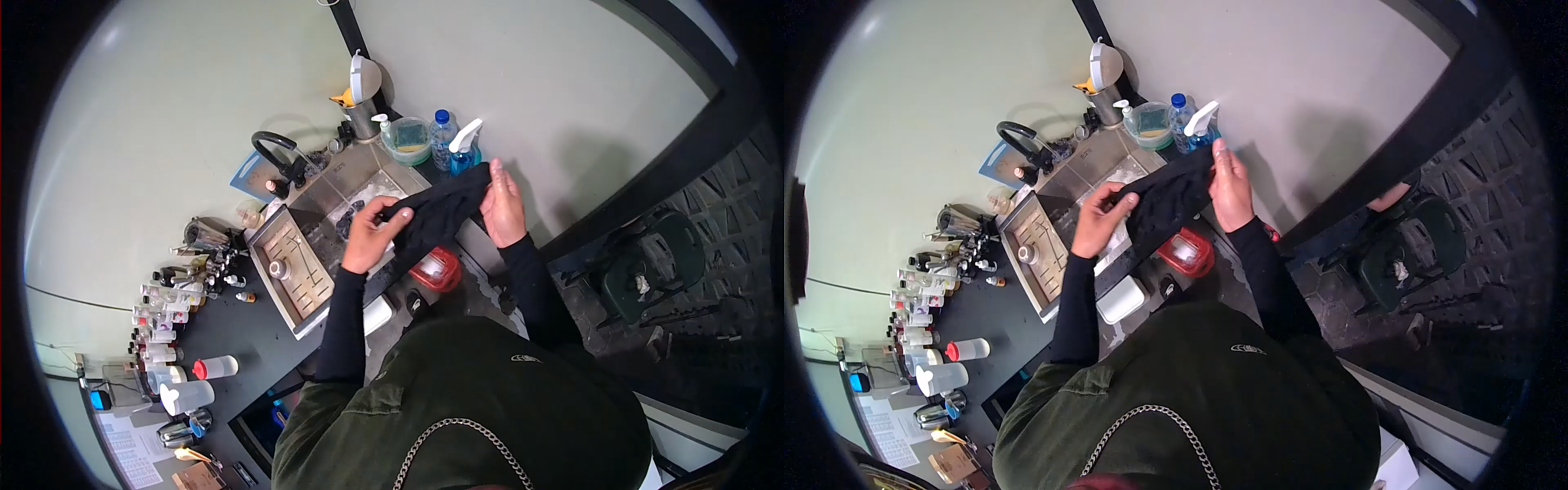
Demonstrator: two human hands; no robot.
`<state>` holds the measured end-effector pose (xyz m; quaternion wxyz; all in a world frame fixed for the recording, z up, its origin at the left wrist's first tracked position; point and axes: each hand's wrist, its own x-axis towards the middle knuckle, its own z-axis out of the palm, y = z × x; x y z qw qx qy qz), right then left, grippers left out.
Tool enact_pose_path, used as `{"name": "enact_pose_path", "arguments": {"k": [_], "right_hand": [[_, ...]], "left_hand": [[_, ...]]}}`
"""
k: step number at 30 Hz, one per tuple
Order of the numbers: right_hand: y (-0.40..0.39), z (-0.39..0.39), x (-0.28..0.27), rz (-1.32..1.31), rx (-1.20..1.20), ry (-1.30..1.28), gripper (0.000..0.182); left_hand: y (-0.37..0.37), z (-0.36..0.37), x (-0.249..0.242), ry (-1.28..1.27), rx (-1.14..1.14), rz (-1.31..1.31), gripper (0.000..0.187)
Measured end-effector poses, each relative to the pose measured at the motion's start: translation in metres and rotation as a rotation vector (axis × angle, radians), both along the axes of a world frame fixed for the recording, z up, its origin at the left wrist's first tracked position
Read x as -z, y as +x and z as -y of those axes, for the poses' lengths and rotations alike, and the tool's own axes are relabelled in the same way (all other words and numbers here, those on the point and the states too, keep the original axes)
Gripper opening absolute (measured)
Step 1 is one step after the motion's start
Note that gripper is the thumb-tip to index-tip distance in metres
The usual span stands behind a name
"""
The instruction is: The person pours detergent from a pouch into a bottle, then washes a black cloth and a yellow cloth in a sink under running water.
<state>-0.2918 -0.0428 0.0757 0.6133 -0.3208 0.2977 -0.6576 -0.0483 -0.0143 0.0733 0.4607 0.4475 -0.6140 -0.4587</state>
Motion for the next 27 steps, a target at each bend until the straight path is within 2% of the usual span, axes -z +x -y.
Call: {"name": "enact_pose_path", "arguments": {"k": [1, 3, 5, 6, 7, 9, 11, 13, 14, 15, 17, 18, 19, 21, 22, 23, 25, 26, 27], "right_hand": [[-0.004, 0.000, -0.003, -0.032, 0.089, -0.043, 0.029], [-0.012, -0.007, -0.006, -0.101, 0.061, -0.050, 0.031], [-0.013, -0.011, -0.005, -0.284, 0.016, -0.168, 0.031], [-0.016, -0.013, -0.001, -0.409, 0.047, -0.215, 0.028], [-0.018, -0.016, 0.003, -0.404, 0.019, -0.208, 0.028], [-0.019, -0.020, 0.008, -0.605, -0.023, -0.362, 0.021], [-0.022, -0.027, 0.019, -0.537, -0.108, -0.386, 0.022], [-0.034, -0.035, 0.022, -0.770, -0.632, -0.368, 0.028], [-0.032, -0.040, 0.030, -0.804, -0.704, -0.339, 0.029], [-0.035, -0.039, 0.045, -0.955, -0.761, -0.333, 0.024], [-0.029, -0.051, 0.044, -0.899, -0.702, -0.312, 0.020], [-0.029, -0.049, 0.059, -0.895, -0.572, -0.459, 0.017], [-0.031, -0.048, 0.069, -0.898, -0.579, -0.468, 0.017], [-0.033, -0.043, 0.080, -0.716, -0.462, -0.482, 0.017], [-0.032, -0.043, 0.082, -0.621, -0.566, -0.278, 0.019], [-0.028, -0.036, 0.085, -0.626, -0.574, -0.285, 0.019], [-0.021, -0.016, 0.085, -1.029, -0.502, -0.167, 0.024], [-0.009, -0.003, 0.090, -1.083, -0.330, -0.307, 0.028], [0.005, 0.010, 0.088, -1.000, -0.221, -0.395, 0.032]], "left_hand": [[0.001, -0.008, -0.011, -0.019, -0.029, -0.016, 0.019], [0.001, -0.026, -0.033, -0.008, -0.084, 0.063, 0.019], [0.003, -0.036, -0.030, -0.132, -0.157, 0.102, 0.021], [0.005, -0.041, -0.027, -0.143, -0.190, 0.092, 0.021], [0.007, -0.048, -0.024, -0.152, -0.225, 0.083, 0.022], [0.007, -0.067, -0.021, -0.166, -0.241, 0.111, 0.020], [0.008, -0.095, -0.024, -0.048, -0.258, 0.292, 0.020], [0.012, -0.118, -0.011, -0.027, -0.257, 0.324, 0.019], [0.015, -0.127, -0.001, -0.039, -0.242, 0.329, 0.018], [0.016, -0.136, 0.007, -0.054, -0.225, 0.334, 0.017], [0.015, -0.152, 0.014, -0.064, -0.206, 0.364, 0.017], [0.015, -0.158, 0.016, -0.035, -0.226, 0.376, 0.017], [0.017, -0.162, 0.019, -0.005, -0.245, 0.388, 0.017], [0.019, -0.164, 0.022, -0.025, -0.237, 0.399, 0.019], [0.019, -0.162, 0.024, -0.038, -0.233, 0.411, 0.019], [0.020, -0.160, 0.030, -0.049, -0.227, 0.422, 0.019], [0.025, -0.144, 0.041, -0.088, -0.284, 0.423, 0.019], [0.028, -0.132, 0.048, -0.122, -0.332, 0.429, 0.019], [0.030, -0.118, 0.052, -0.151, -0.396, 0.446, 0.019]]}}
